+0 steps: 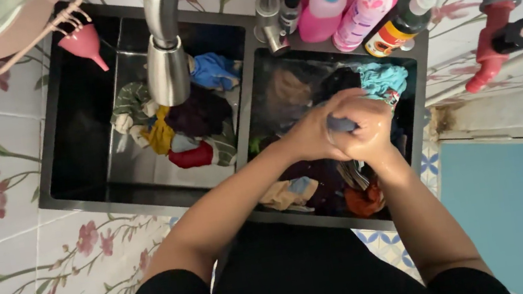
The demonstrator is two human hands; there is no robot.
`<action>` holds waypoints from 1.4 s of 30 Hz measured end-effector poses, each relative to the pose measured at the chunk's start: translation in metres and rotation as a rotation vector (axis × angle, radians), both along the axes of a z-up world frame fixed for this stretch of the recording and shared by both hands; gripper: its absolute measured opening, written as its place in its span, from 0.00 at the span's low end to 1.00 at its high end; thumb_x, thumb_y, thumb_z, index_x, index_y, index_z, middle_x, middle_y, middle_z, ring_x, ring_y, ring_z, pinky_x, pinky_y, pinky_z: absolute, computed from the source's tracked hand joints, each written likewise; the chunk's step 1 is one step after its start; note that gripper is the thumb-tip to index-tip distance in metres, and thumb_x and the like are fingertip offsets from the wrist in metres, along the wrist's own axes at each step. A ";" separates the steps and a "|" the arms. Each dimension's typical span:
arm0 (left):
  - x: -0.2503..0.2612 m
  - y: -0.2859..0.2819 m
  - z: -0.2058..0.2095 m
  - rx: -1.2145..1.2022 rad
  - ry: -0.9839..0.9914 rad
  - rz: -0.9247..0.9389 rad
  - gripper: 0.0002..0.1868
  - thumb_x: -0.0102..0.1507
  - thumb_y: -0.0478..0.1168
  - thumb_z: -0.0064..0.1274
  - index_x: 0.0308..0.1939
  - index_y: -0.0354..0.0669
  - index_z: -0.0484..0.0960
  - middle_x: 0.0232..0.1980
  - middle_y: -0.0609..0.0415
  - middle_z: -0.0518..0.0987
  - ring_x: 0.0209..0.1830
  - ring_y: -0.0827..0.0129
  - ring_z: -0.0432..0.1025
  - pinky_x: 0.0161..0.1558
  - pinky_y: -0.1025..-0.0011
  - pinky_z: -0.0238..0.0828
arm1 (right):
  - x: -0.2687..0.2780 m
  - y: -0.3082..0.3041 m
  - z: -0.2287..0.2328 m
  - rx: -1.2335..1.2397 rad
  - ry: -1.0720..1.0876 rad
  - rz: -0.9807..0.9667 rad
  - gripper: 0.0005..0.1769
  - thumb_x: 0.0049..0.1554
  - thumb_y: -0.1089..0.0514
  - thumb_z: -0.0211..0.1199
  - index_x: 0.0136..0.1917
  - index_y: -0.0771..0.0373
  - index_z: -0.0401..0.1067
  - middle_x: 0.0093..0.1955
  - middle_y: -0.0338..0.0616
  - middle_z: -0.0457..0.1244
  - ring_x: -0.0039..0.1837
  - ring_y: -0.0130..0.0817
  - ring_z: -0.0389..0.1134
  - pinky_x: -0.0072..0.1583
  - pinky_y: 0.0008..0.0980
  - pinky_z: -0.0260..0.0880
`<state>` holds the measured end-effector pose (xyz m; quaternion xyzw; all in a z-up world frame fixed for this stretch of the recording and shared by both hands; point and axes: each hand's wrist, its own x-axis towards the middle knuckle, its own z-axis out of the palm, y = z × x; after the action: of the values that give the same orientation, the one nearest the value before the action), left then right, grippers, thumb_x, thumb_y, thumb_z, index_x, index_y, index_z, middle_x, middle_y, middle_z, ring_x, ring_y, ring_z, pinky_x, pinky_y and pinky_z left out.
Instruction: Hand washing various items of clothing in a bathroom sink.
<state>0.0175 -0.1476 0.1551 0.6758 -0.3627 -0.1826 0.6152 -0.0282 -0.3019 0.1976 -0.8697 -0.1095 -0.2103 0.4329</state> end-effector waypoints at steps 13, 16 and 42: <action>-0.028 -0.032 -0.061 -0.097 0.373 0.188 0.21 0.49 0.37 0.66 0.45 0.41 0.80 0.43 0.57 0.82 0.42 0.72 0.77 0.48 0.69 0.76 | 0.008 -0.024 -0.014 0.355 0.181 0.371 0.21 0.46 0.52 0.61 0.50 0.67 0.72 0.51 0.49 0.67 0.54 0.43 0.69 0.57 0.40 0.67; -0.012 -0.036 -0.061 -0.336 0.296 0.222 0.23 0.49 0.34 0.64 0.49 0.38 0.81 0.47 0.56 0.83 0.48 0.71 0.77 0.54 0.68 0.75 | 0.008 -0.028 -0.042 1.196 0.184 0.452 0.28 0.59 0.39 0.53 0.57 0.65 0.73 0.56 0.45 0.68 0.58 0.34 0.68 0.60 0.32 0.66; -0.009 -0.013 0.010 0.211 -0.148 0.297 0.19 0.51 0.44 0.69 0.45 0.47 0.85 0.45 0.47 0.85 0.43 0.55 0.81 0.48 0.63 0.79 | -0.053 -0.059 -0.248 0.868 0.756 0.251 0.26 0.48 0.72 0.74 0.60 0.77 0.72 0.55 0.58 0.68 0.56 0.46 0.71 0.61 0.47 0.74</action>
<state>0.0081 -0.1610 0.1647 0.7940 -0.2823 -0.0765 0.5329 -0.0813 -0.3611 -0.0508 -0.6080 0.0464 0.1419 0.7798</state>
